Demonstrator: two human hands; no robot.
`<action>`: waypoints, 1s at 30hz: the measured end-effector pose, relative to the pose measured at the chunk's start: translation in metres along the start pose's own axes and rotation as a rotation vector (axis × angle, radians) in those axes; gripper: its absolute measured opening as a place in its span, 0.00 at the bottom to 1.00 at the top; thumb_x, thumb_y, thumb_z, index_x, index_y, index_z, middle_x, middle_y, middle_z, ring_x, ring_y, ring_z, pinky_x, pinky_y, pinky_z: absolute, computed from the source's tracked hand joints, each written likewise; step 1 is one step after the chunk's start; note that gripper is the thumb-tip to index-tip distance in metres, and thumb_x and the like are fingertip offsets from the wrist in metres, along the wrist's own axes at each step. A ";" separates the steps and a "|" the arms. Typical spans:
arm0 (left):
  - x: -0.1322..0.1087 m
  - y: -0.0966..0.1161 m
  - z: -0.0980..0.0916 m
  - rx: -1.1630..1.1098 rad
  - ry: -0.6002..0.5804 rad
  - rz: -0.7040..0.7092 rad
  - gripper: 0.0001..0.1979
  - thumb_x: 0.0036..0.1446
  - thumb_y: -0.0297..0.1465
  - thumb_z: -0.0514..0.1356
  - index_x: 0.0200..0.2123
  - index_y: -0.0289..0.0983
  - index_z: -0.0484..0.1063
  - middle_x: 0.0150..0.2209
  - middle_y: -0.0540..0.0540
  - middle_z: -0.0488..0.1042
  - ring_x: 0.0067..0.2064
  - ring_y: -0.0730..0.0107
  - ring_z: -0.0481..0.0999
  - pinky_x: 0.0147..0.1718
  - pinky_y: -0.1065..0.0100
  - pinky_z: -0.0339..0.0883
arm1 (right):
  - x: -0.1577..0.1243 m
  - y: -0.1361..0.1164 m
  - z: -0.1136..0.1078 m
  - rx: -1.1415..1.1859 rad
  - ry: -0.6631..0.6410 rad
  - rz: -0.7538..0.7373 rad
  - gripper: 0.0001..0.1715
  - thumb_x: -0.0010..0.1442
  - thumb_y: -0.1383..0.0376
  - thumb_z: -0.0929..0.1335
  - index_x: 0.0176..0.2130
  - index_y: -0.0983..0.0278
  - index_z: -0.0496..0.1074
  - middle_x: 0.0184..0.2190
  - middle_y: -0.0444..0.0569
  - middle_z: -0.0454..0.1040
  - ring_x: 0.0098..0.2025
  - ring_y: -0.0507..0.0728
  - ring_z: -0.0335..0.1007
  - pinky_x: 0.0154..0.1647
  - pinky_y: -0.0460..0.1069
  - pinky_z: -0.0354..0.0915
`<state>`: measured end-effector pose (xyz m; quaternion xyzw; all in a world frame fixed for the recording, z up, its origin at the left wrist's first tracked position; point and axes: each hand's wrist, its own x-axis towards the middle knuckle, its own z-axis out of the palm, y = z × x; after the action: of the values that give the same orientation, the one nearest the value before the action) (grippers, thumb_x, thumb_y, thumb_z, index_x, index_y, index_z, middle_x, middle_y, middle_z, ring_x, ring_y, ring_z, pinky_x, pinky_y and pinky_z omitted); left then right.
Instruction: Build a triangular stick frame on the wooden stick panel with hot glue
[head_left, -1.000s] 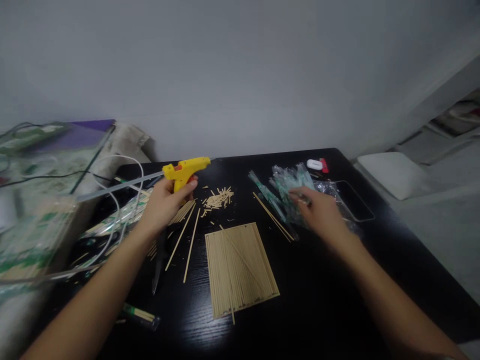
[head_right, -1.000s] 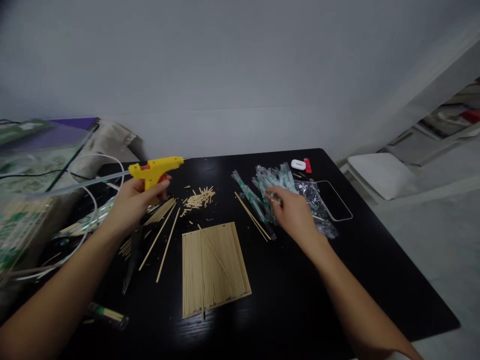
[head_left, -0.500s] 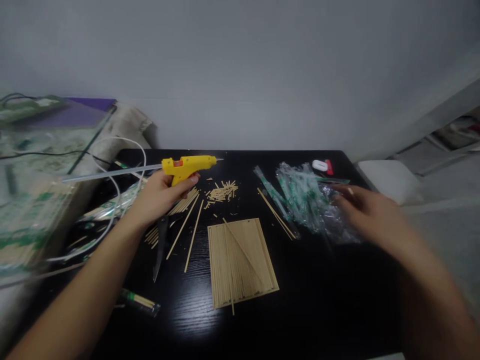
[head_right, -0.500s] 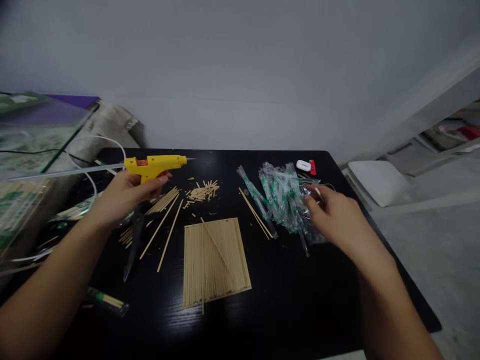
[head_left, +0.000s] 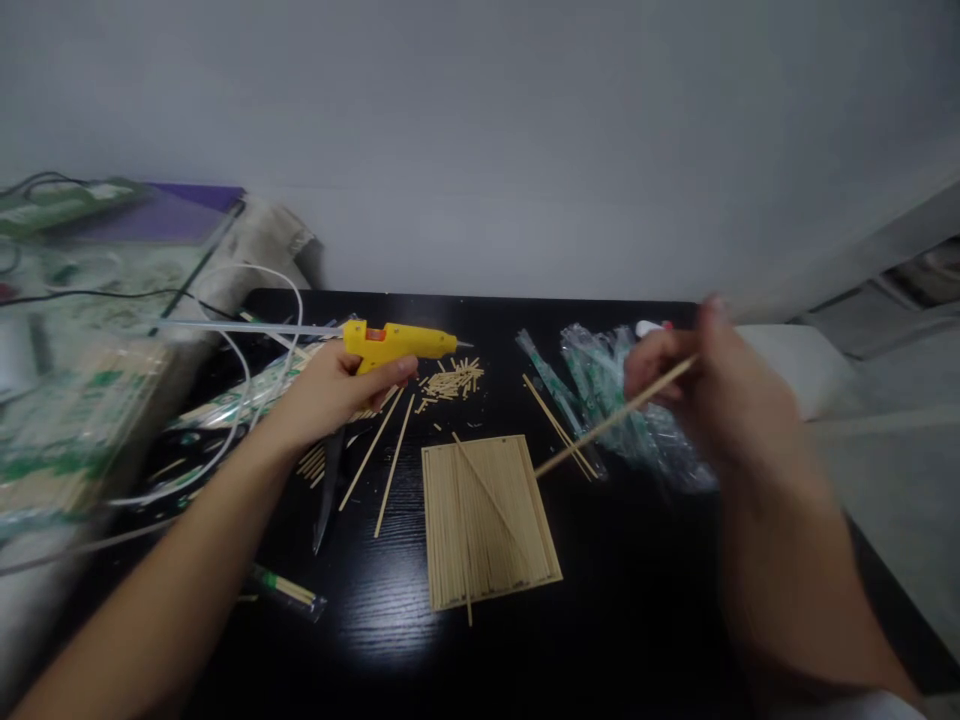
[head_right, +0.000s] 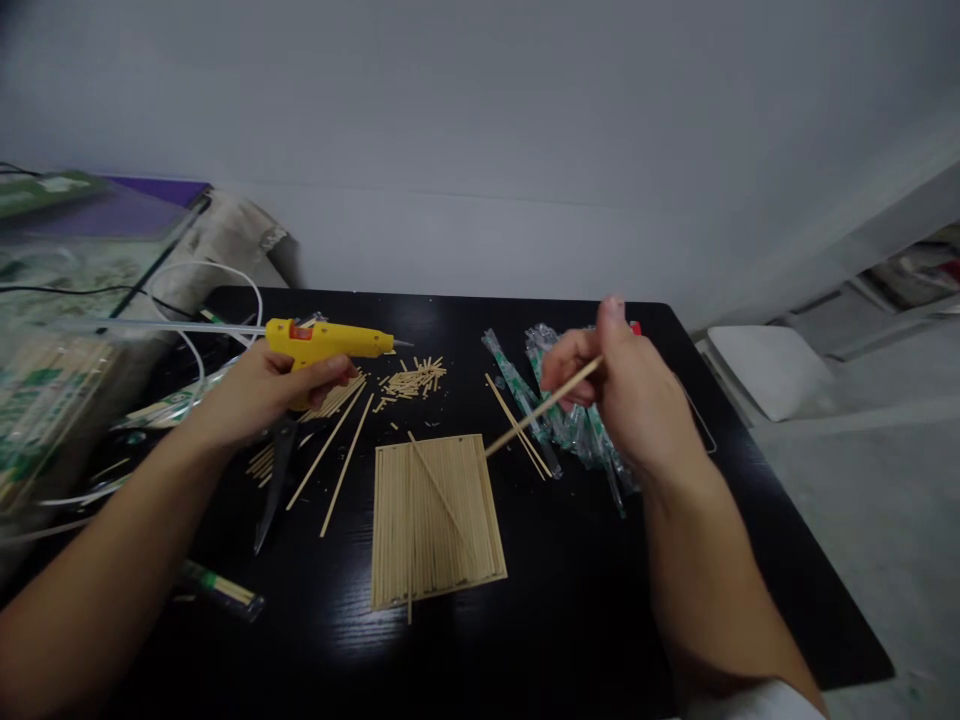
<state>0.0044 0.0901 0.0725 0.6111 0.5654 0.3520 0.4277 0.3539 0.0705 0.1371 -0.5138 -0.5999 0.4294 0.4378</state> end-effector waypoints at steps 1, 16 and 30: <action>-0.001 0.000 -0.002 -0.037 -0.014 -0.015 0.21 0.57 0.49 0.68 0.32 0.35 0.79 0.24 0.48 0.74 0.23 0.74 0.66 0.22 0.70 0.56 | 0.007 0.004 0.007 0.072 0.025 0.007 0.46 0.64 0.30 0.57 0.21 0.60 0.76 0.13 0.43 0.55 0.17 0.52 0.56 0.21 0.51 0.60; -0.003 0.004 0.003 -0.539 -0.057 0.020 0.24 0.62 0.53 0.61 0.26 0.39 0.73 0.18 0.50 0.68 0.18 0.75 0.62 0.20 0.66 0.49 | 0.044 0.044 0.025 0.384 0.055 0.097 0.29 0.62 0.38 0.69 0.29 0.60 0.72 0.18 0.40 0.60 0.21 0.51 0.60 0.22 0.49 0.62; -0.005 0.006 0.011 -0.549 -0.112 -0.011 0.26 0.60 0.54 0.63 0.22 0.38 0.69 0.18 0.52 0.65 0.17 0.77 0.60 0.17 0.67 0.45 | 0.044 0.046 0.029 0.389 0.034 0.114 0.29 0.63 0.39 0.69 0.29 0.60 0.71 0.19 0.41 0.62 0.23 0.52 0.63 0.24 0.49 0.64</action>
<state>0.0158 0.0835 0.0739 0.4879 0.4276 0.4553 0.6098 0.3334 0.1168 0.0890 -0.4596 -0.4681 0.5527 0.5140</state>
